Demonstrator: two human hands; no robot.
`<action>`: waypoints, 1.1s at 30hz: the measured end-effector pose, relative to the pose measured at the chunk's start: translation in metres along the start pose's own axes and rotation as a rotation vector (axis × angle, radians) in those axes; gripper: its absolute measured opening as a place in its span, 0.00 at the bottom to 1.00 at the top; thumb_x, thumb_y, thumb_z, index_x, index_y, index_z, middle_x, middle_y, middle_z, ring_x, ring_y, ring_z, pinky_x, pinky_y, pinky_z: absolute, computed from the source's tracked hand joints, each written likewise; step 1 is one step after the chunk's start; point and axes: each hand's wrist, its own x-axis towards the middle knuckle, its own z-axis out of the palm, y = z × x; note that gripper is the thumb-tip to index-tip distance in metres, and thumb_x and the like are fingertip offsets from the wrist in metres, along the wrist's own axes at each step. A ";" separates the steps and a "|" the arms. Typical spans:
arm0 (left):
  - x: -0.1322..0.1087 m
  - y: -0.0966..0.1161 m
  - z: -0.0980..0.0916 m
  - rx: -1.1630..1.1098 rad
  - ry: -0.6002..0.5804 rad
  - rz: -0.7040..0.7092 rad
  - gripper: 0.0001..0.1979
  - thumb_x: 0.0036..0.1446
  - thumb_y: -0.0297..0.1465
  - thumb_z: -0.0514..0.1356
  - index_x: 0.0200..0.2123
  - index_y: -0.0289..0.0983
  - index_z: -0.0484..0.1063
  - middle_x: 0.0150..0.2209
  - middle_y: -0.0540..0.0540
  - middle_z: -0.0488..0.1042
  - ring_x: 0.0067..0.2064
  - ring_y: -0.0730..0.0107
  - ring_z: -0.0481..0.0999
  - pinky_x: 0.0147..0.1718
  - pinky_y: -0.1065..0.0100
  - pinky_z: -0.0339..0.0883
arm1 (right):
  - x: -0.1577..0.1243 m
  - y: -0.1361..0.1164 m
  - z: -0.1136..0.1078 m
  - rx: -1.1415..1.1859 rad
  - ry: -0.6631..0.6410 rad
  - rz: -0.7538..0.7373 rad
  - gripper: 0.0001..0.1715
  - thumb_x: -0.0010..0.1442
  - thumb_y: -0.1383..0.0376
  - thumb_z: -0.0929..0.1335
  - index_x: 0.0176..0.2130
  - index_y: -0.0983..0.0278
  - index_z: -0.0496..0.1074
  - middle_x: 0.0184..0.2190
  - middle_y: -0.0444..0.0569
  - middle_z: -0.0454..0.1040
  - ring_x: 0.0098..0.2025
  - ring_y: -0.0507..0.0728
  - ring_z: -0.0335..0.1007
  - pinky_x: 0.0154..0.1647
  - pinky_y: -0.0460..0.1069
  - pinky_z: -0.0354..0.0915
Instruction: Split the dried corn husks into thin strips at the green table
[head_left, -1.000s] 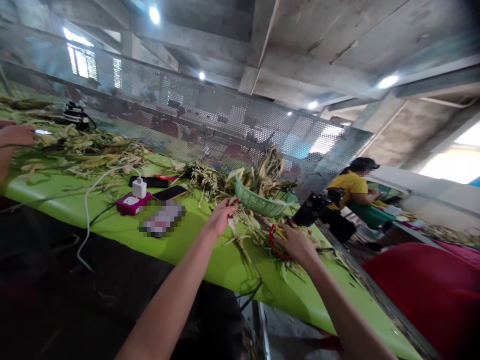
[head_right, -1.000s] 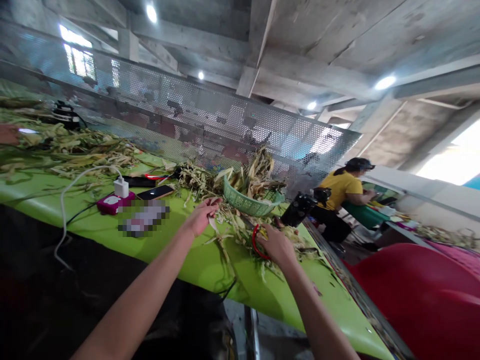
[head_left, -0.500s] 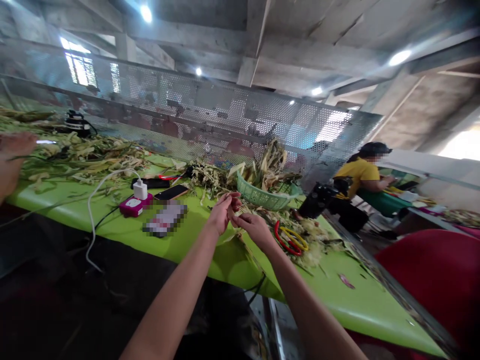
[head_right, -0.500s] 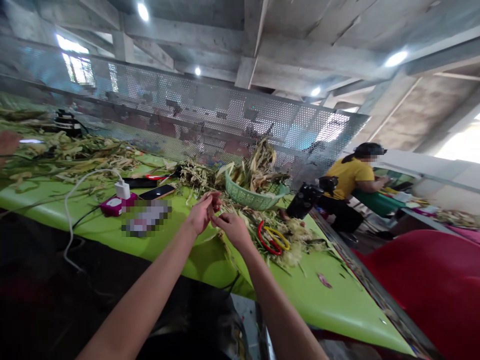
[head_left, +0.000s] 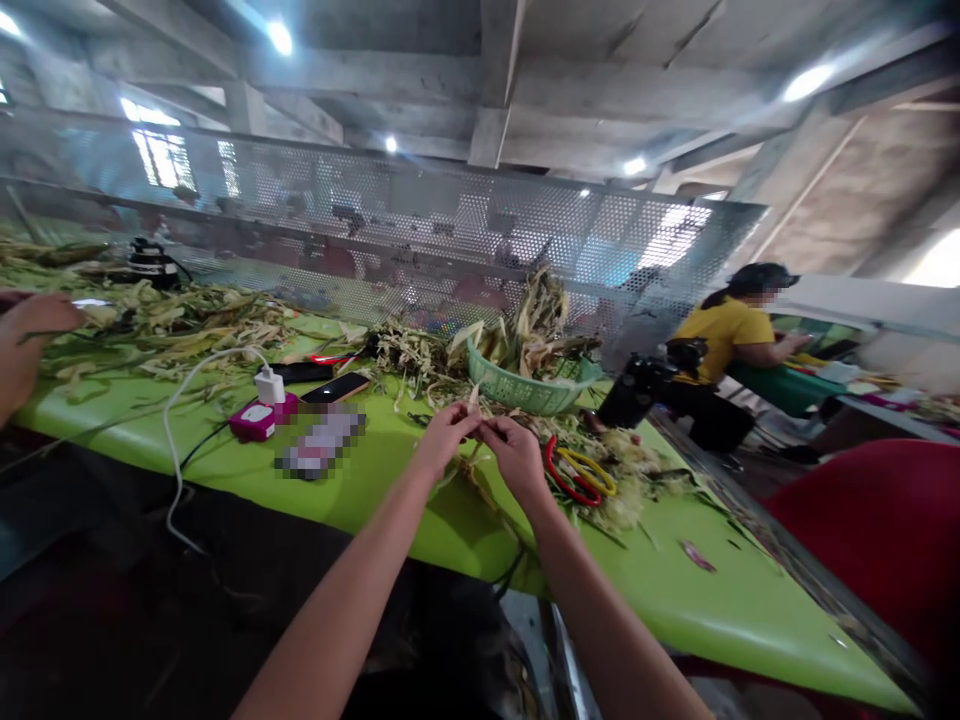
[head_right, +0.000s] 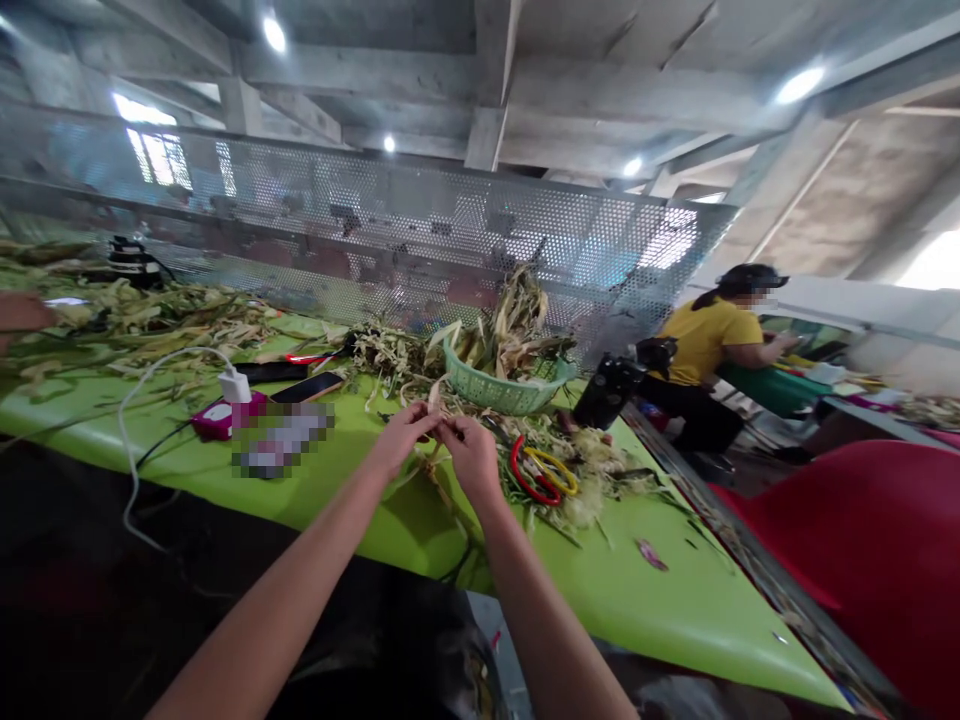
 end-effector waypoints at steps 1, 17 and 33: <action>0.000 0.000 0.000 0.001 0.022 0.001 0.12 0.47 0.39 0.65 0.29 0.36 0.72 0.27 0.49 0.72 0.30 0.73 0.68 0.31 0.70 0.59 | -0.001 0.000 -0.001 0.031 -0.028 -0.008 0.18 0.57 0.53 0.66 0.31 0.65 0.75 0.28 0.48 0.76 0.32 0.57 0.68 0.34 0.49 0.64; 0.001 -0.009 -0.008 -0.020 0.188 -0.049 0.12 0.42 0.37 0.68 0.24 0.34 0.73 0.20 0.50 0.70 0.23 0.77 0.64 0.26 0.71 0.57 | -0.009 -0.013 -0.007 -0.005 -0.075 -0.161 0.09 0.55 0.62 0.69 0.37 0.62 0.76 0.34 0.49 0.77 0.30 0.54 0.67 0.33 0.48 0.63; -0.011 -0.010 -0.015 -0.176 0.009 -0.203 0.14 0.45 0.39 0.66 0.27 0.35 0.69 0.23 0.49 0.70 0.25 0.76 0.69 0.25 0.73 0.61 | -0.011 -0.010 -0.008 0.016 0.043 -0.194 0.09 0.56 0.59 0.69 0.34 0.62 0.76 0.32 0.49 0.77 0.36 0.58 0.72 0.41 0.53 0.67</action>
